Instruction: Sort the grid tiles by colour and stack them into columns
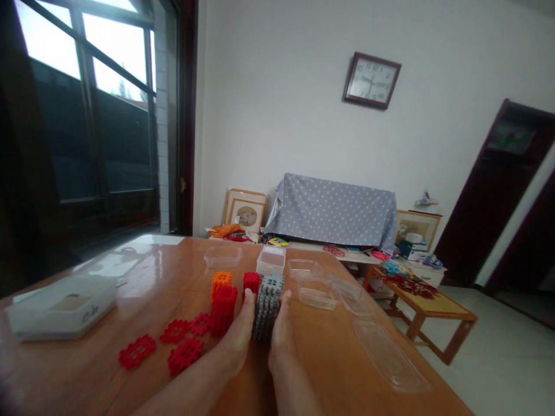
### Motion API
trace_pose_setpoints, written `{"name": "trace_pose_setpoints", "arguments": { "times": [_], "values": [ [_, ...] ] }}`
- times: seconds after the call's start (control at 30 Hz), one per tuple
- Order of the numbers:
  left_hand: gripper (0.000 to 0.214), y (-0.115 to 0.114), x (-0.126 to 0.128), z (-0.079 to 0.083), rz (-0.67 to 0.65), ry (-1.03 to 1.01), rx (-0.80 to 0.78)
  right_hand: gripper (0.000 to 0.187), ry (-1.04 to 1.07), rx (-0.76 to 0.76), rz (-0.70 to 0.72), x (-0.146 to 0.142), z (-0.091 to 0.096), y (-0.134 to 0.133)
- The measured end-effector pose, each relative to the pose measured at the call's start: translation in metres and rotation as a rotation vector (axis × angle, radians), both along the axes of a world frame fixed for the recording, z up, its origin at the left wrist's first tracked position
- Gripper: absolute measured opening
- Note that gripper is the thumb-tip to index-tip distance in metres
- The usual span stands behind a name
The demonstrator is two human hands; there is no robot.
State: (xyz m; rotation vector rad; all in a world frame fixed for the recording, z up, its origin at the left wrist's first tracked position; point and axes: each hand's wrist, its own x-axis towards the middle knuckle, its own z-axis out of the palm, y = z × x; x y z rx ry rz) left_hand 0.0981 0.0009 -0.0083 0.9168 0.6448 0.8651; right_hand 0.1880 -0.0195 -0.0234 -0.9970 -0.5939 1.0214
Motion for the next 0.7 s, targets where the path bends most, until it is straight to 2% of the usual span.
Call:
{"name": "trace_pose_setpoints", "arguments": {
  "times": [0.23, 0.43, 0.57, 0.7],
  "values": [
    [0.079, -0.001, 0.001, -0.011, 0.031, 0.028, -0.001, 0.080, -0.037, -0.012, -0.008, -0.001, -0.009, 0.003],
    [0.076, -0.005, 0.001, -0.010, 0.089, 0.032, -0.031, 0.077, -0.031, -0.027, -0.010, -0.008, -0.012, 0.003],
    [0.075, -0.005, 0.001, -0.008, 0.085, 0.016, -0.020, 0.078, -0.079, -0.033, -0.015, -0.010, -0.014, 0.004],
    [0.079, -0.003, 0.001, -0.009, 0.054, -0.008, -0.032, 0.077, -0.036, -0.057, -0.018, -0.013, -0.012, 0.003]
  ]
}}
